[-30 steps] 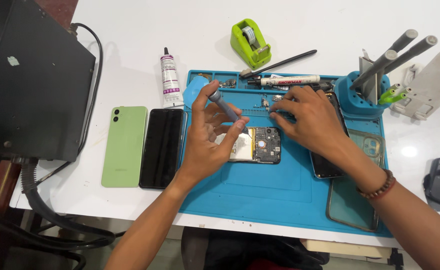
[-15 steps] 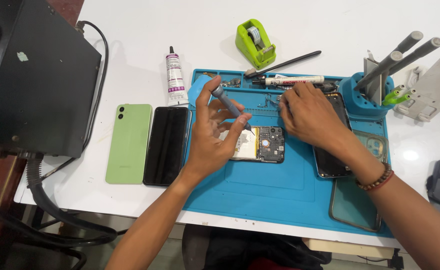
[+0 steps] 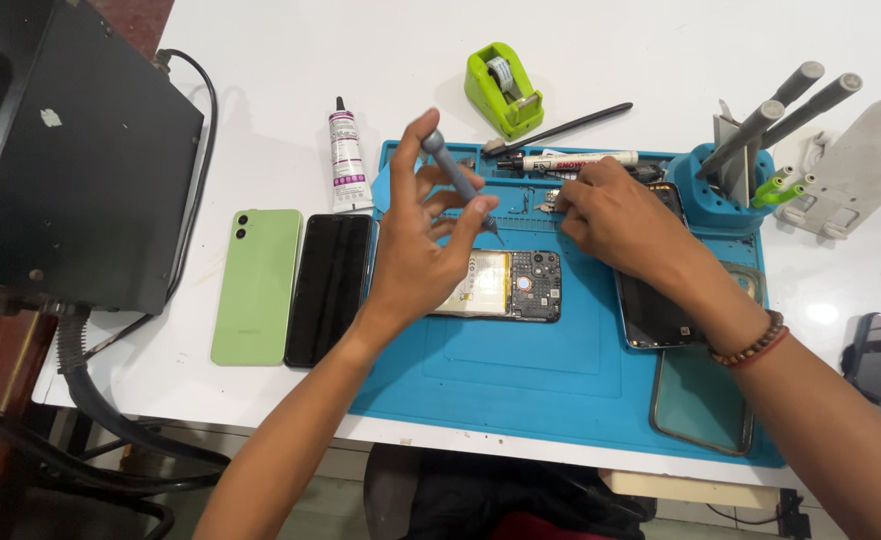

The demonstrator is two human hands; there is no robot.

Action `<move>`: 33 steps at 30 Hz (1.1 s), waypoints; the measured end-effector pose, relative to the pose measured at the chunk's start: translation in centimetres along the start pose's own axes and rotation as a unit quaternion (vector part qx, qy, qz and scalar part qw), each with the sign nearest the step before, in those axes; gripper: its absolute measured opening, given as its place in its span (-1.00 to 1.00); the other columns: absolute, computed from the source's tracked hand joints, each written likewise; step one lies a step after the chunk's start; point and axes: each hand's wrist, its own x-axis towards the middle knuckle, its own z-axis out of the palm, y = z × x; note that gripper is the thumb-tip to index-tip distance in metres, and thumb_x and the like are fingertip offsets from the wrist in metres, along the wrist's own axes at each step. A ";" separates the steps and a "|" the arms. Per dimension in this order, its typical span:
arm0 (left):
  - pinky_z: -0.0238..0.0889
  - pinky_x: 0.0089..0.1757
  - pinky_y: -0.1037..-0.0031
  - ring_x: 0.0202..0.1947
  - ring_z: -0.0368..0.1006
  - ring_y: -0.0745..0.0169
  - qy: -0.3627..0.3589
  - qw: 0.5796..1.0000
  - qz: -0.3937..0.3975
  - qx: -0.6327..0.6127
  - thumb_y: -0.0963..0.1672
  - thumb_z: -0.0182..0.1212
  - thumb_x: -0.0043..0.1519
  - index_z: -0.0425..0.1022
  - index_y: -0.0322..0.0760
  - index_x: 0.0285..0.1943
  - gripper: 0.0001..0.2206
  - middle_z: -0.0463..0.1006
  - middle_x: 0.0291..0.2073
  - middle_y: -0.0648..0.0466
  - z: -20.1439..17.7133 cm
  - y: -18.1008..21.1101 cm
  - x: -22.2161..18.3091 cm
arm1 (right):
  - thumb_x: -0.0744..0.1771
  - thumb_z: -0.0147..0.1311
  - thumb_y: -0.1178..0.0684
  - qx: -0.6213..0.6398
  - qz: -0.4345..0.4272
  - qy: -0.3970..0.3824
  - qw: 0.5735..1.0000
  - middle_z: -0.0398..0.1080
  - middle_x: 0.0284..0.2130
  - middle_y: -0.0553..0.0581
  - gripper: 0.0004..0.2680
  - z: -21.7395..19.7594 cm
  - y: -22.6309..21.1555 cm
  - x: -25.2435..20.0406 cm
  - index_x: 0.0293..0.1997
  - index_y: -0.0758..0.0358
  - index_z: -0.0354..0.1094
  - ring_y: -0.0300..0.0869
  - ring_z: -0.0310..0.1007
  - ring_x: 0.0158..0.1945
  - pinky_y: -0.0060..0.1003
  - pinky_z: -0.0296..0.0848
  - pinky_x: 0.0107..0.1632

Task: The person disassembles a smartphone by removing the back cover and unscrewing internal components. They use a screwdriver to remove screws from the motherboard and battery area, then place the screws on the work mat. The person handles the phone, back cover, and internal parts throughout the process.

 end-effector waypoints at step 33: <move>0.62 -0.05 0.42 0.13 0.62 0.11 0.004 0.995 0.043 -0.085 -0.25 0.25 0.41 -0.22 -0.06 0.65 -0.26 0.52 0.07 -0.07 4.8 -0.4 -0.5 | 0.33 0.13 0.27 0.586 0.217 -0.047 0.780 0.38 -0.18 -0.03 -0.84 0.6 -0.7 -5.1 -0.07 0.22 0.25 -0.36 0.42 -0.08 -0.47 0.41 -0.11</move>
